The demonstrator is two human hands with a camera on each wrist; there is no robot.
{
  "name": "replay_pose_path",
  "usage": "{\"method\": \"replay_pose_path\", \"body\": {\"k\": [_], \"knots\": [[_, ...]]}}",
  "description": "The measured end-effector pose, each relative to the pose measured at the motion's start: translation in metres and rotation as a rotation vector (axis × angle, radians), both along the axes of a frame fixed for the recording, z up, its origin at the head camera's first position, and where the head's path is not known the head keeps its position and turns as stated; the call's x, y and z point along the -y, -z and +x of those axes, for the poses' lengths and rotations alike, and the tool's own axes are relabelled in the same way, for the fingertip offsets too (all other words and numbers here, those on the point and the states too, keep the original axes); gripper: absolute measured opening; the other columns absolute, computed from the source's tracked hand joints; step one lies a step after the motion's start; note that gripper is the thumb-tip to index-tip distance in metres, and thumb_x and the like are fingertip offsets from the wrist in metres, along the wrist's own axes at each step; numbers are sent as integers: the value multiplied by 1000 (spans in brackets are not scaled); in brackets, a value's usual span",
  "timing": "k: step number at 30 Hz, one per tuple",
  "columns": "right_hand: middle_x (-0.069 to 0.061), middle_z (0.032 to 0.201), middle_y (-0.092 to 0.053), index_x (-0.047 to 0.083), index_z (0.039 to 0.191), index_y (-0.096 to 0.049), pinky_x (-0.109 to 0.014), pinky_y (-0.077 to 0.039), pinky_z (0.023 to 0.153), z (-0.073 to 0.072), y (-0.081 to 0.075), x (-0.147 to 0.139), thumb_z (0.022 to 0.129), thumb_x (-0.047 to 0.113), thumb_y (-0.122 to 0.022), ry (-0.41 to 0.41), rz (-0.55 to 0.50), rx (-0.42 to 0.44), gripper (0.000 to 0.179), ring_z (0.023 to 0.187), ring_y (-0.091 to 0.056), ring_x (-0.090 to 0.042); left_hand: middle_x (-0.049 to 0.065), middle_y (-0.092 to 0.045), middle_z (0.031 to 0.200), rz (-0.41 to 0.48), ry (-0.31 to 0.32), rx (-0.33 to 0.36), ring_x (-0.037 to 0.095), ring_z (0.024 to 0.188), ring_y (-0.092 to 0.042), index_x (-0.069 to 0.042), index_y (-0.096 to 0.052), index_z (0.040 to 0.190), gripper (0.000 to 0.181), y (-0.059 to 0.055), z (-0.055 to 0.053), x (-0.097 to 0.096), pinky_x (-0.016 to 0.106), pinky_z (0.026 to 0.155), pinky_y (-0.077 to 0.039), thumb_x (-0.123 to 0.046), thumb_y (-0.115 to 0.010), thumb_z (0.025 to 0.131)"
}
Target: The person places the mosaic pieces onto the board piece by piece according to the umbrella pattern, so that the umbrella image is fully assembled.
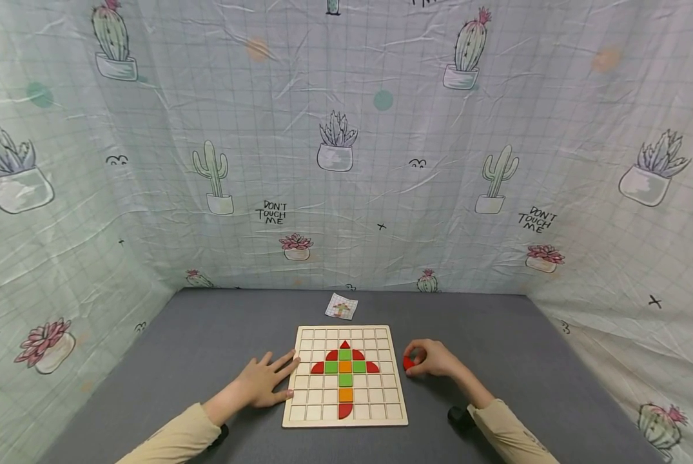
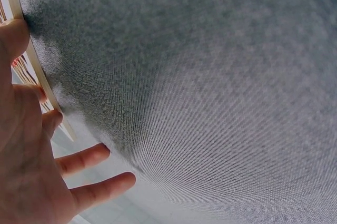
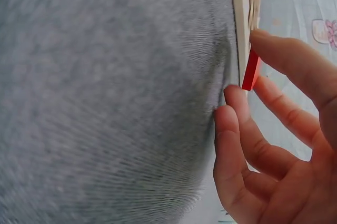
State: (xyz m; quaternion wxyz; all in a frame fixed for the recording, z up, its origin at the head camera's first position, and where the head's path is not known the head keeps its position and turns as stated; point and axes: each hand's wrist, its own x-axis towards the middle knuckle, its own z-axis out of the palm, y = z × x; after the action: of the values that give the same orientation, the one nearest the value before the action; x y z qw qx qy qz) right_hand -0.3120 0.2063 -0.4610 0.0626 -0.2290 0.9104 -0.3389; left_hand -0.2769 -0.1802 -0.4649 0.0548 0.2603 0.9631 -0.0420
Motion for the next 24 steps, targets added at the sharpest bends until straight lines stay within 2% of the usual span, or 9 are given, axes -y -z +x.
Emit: {"method": "replay_pose_path", "body": {"k": [8,17,24], "knots": [[-8,66,-61,5,101,-61,-22,-39,47,4,-9,5,75,17,-72,-106,-41,60,31,50,-47,-5,-1,-27,147,-16,-1,-2,41,124,-37,-24,-30,140,66,1,0,0,57,91,-36,-59,-41,85],[-7,69,-62,9,102,-61,-20,-44,53,13,-18,30,74,16,-73,-216,-37,61,31,55,-53,-8,2,-28,146,1,21,-7,42,123,-37,-20,-31,140,65,-1,0,1,59,89,-36,-55,-42,86],[-7,71,-64,11,103,-62,-19,-46,56,19,-21,48,73,17,-73,-299,-45,51,32,59,-55,-7,1,-28,146,-7,14,-10,42,123,-37,-22,-31,140,65,-1,1,0,57,90,-36,-56,-42,86]]}}
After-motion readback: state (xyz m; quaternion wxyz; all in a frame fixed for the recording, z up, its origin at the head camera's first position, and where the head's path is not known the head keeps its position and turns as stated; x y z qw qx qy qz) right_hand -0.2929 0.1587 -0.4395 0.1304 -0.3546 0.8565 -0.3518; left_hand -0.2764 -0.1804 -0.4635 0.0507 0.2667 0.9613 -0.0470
